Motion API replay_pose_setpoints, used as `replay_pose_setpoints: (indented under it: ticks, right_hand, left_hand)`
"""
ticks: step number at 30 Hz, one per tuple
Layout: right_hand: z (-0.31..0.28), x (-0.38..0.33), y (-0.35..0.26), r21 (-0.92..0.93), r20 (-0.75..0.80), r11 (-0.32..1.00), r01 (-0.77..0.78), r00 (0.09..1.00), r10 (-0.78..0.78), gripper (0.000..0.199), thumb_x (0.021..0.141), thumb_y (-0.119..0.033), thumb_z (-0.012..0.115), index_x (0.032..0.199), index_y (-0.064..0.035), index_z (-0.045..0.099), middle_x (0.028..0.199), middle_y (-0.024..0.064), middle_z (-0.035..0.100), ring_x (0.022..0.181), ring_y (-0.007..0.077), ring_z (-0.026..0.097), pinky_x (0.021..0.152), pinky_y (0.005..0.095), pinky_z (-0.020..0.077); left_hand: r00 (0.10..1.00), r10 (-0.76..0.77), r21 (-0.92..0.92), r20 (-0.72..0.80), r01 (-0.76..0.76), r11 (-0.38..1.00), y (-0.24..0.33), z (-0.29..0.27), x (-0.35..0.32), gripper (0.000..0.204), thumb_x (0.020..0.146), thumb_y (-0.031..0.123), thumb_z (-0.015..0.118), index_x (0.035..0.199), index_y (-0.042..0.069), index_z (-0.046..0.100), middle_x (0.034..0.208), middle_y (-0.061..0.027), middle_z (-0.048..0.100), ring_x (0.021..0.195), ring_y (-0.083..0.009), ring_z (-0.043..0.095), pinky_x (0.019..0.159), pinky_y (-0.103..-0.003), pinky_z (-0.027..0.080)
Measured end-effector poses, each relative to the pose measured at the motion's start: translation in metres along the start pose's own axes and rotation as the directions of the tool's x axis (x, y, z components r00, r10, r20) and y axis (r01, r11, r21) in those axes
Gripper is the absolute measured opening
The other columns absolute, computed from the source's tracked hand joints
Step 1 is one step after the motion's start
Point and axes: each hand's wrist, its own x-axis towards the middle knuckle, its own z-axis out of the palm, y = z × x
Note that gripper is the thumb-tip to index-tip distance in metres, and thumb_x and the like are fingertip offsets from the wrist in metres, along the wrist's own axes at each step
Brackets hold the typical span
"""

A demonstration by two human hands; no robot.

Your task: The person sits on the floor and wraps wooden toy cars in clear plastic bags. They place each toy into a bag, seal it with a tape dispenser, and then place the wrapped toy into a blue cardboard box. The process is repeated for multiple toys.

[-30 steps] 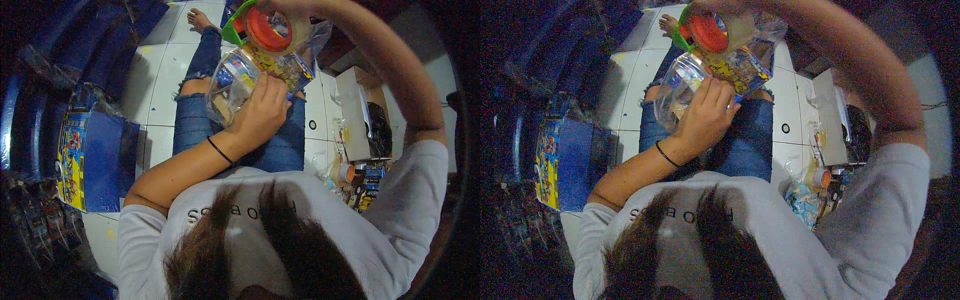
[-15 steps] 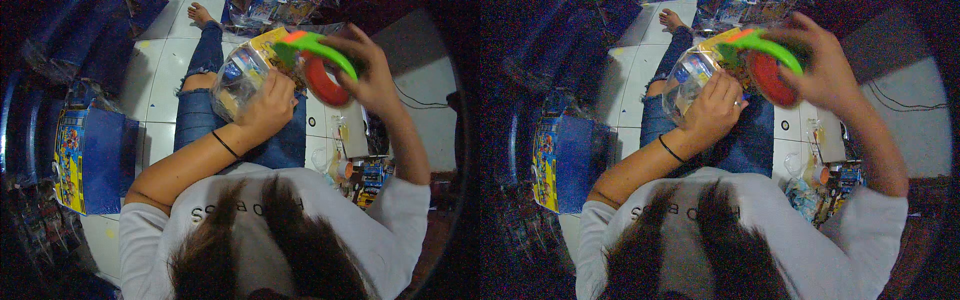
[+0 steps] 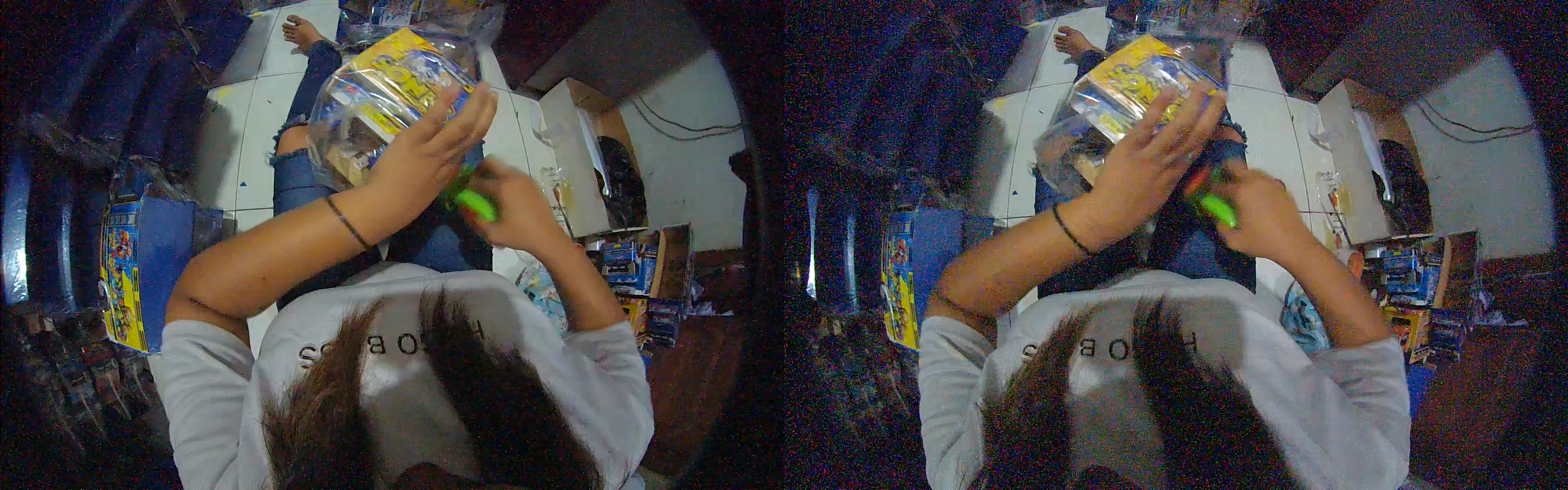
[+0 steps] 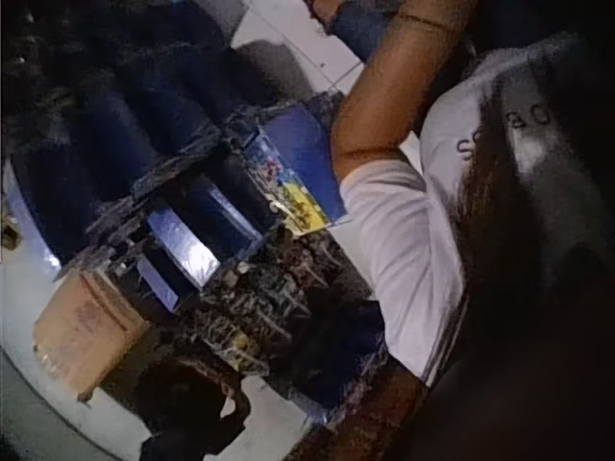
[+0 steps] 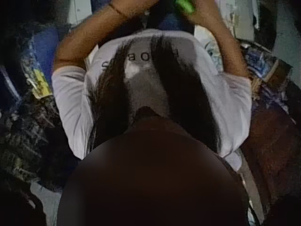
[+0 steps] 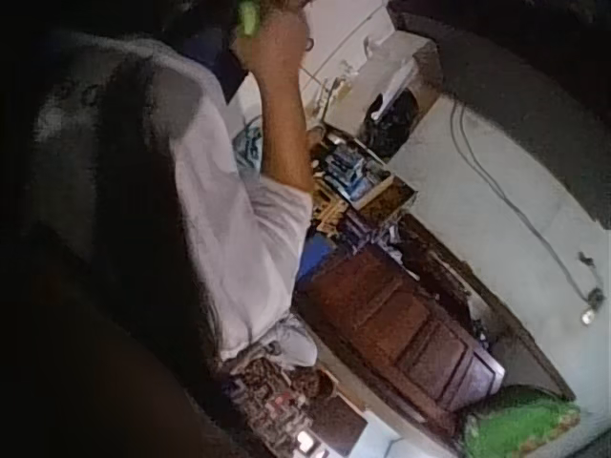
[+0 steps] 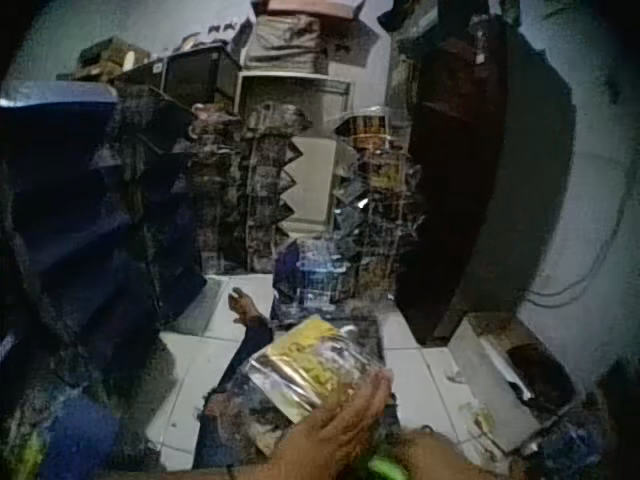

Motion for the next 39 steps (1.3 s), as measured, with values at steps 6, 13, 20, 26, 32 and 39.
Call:
replay_pose_setpoints:
  ticks: [6,13,20,26,32,39]
  right_hand:
    - [0.050,-0.025,0.116,0.407,-0.550,0.913,-0.005,0.797,0.250,0.046,0.065,-0.005,0.062,0.111,-0.0059,0.065,0.113,0.0149,0.057,0.101,0.0318,0.058,0.091,0.0379,0.0456]
    - [0.242,-0.039,0.267,0.706,-0.360,0.603,-0.372,0.544,0.757,0.045,0.081,-0.016,0.064,0.123,-0.0029,0.058,0.124,0.0166,0.054,0.120,0.0284,0.048,0.104,0.0385,0.0346]
    - [0.137,0.034,0.080,0.670,-0.317,0.722,-0.174,0.812,0.490,0.107,0.067,-0.038,0.082,0.144,0.0031,0.021,0.145,0.0255,0.032,0.135,0.0363,0.031,0.113,0.0434,0.0221]
    - [0.150,0.115,0.019,0.533,-0.570,0.837,0.124,0.784,0.246,0.136,0.059,-0.048,0.085,0.148,-0.0004,-0.007,0.153,0.0282,0.001,0.143,0.0387,0.009,0.114,0.0469,0.0171]
    - [0.136,0.101,0.070,0.457,-0.122,0.857,-0.239,0.937,0.327,0.120,0.063,-0.040,0.084,0.150,-0.0048,0.008,0.145,0.0279,0.026,0.132,0.0384,0.036,0.105,0.0437,0.0358]
    - [0.149,0.167,0.145,0.889,0.217,0.347,-0.298,0.942,0.255,0.044,0.088,-0.032,0.065,0.122,-0.0050,0.055,0.090,0.0104,0.060,0.078,0.0203,0.059,0.067,0.0339,0.0554]
  left_hand:
    - [0.646,0.380,0.084,0.662,-0.568,0.819,0.030,0.052,0.023,0.040,0.089,0.025,0.045,0.121,0.012,0.064,0.128,-0.0042,0.060,0.125,-0.0238,0.049,0.116,-0.055,0.001]
    - [0.673,0.517,-0.541,0.529,-0.201,0.816,-0.001,0.040,0.060,0.065,0.069,0.053,0.069,0.118,0.011,0.063,0.120,-0.0070,0.060,0.127,-0.0296,0.043,0.112,-0.053,0.020]
    - [0.686,0.593,-0.130,0.422,-0.601,0.788,-0.138,0.027,0.086,0.011,0.077,0.019,0.060,0.084,0.018,0.068,0.091,-0.0019,0.064,0.097,-0.0203,0.063,0.095,-0.042,0.044]
    - [0.745,0.509,-0.378,0.431,-0.364,0.852,-0.189,0.041,0.126,0.018,0.080,0.021,0.062,0.077,0.003,0.064,0.073,-0.0158,0.064,0.071,-0.0370,0.063,0.062,-0.046,0.052]
    - [0.639,0.309,-0.484,0.704,0.113,0.868,-0.226,-0.017,0.165,0.029,0.094,0.032,0.056,0.105,0.007,0.065,0.106,-0.0131,0.060,0.090,-0.0262,0.056,0.077,-0.040,0.044]
    - [0.894,-0.230,-0.518,0.384,0.415,0.748,-0.230,0.015,0.007,0.042,0.092,0.037,0.059,0.079,-0.003,0.066,0.065,-0.0155,0.060,0.055,-0.0211,0.054,0.054,-0.037,0.044]
